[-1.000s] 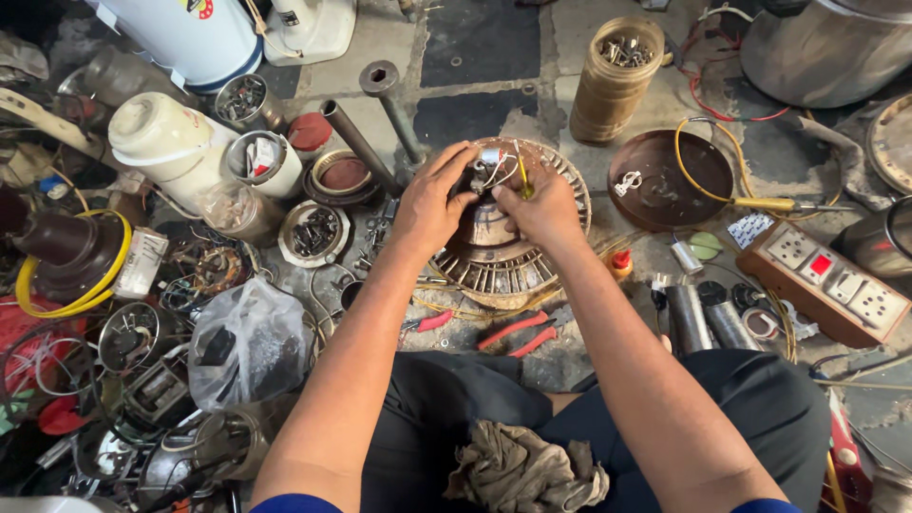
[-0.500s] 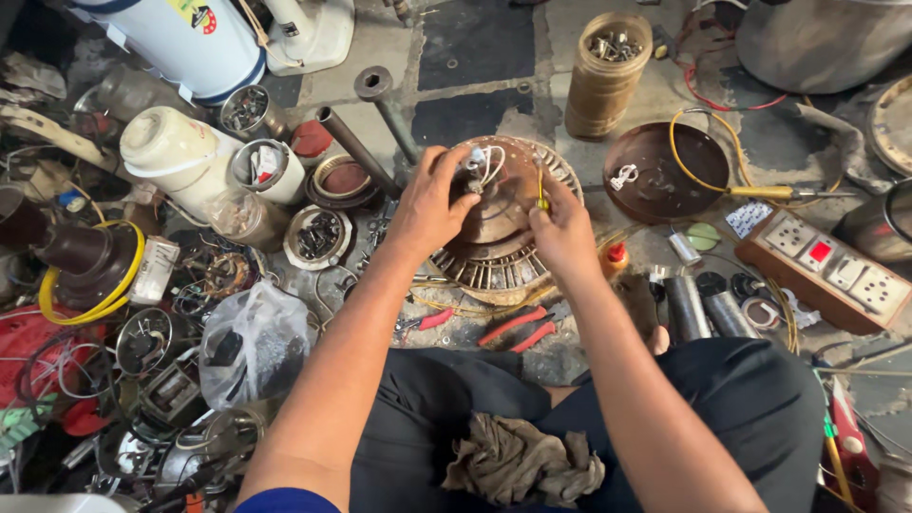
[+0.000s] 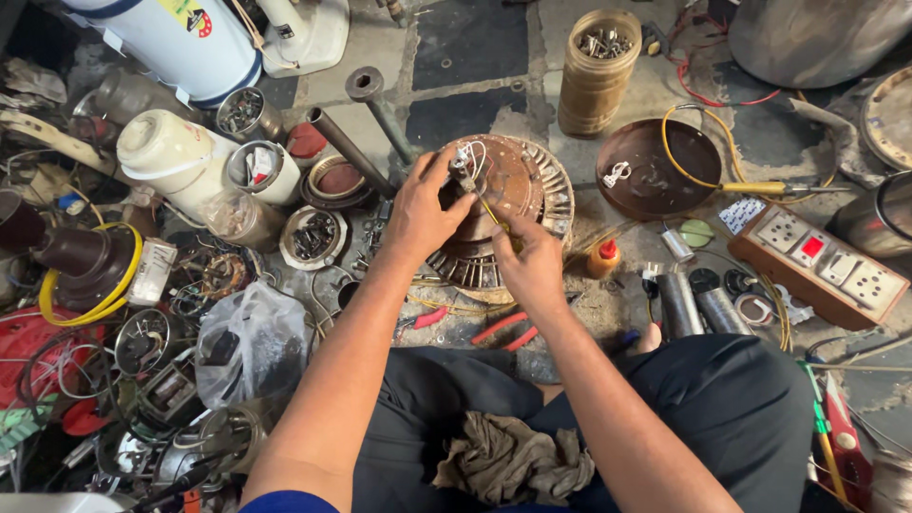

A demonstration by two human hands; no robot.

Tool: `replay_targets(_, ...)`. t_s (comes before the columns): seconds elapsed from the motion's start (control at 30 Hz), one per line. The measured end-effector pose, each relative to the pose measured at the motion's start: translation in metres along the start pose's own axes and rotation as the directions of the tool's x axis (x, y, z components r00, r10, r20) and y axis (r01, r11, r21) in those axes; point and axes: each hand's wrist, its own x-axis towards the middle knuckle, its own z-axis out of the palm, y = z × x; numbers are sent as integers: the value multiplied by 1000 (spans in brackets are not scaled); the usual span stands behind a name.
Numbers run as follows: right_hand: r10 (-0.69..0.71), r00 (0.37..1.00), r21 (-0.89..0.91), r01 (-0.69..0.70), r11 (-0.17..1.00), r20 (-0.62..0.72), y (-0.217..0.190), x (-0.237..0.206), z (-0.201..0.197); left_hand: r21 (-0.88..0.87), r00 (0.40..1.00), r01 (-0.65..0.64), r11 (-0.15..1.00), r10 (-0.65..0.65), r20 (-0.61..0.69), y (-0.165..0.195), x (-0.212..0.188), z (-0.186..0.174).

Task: The person sits on the floor and repairs an electric motor stator. They use a screwdriver to tighten screws on a small white component attached to the stator's center shaft and manipulate the wires connected to it.

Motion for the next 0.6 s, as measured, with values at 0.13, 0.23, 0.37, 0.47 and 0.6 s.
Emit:
replay_targets(0.13,-1,1000,-10,1,1000,9,1,4,1,-13,999,-30,999,30,-27,2,1,-1)
replay_targets(0.23,-47,999,-39,48,998,14,1,8,1,-15,999,-17,1000,17,-30,3,2,0)
replay_targets(0.37,300,944,88,-313,946,135,-1,13,-1,-20,999,-16,1000,16,-28,2,1,0)
replay_targets(0.47,442,868,251,-490,835,225,1,21,-6,-24,999,-29,999,28,-43,2,1,0)
replay_targets(0.6,276,938,264,-326,908,208,11,23,-4,8,999,-12,1000,12,-50,1,3,0)
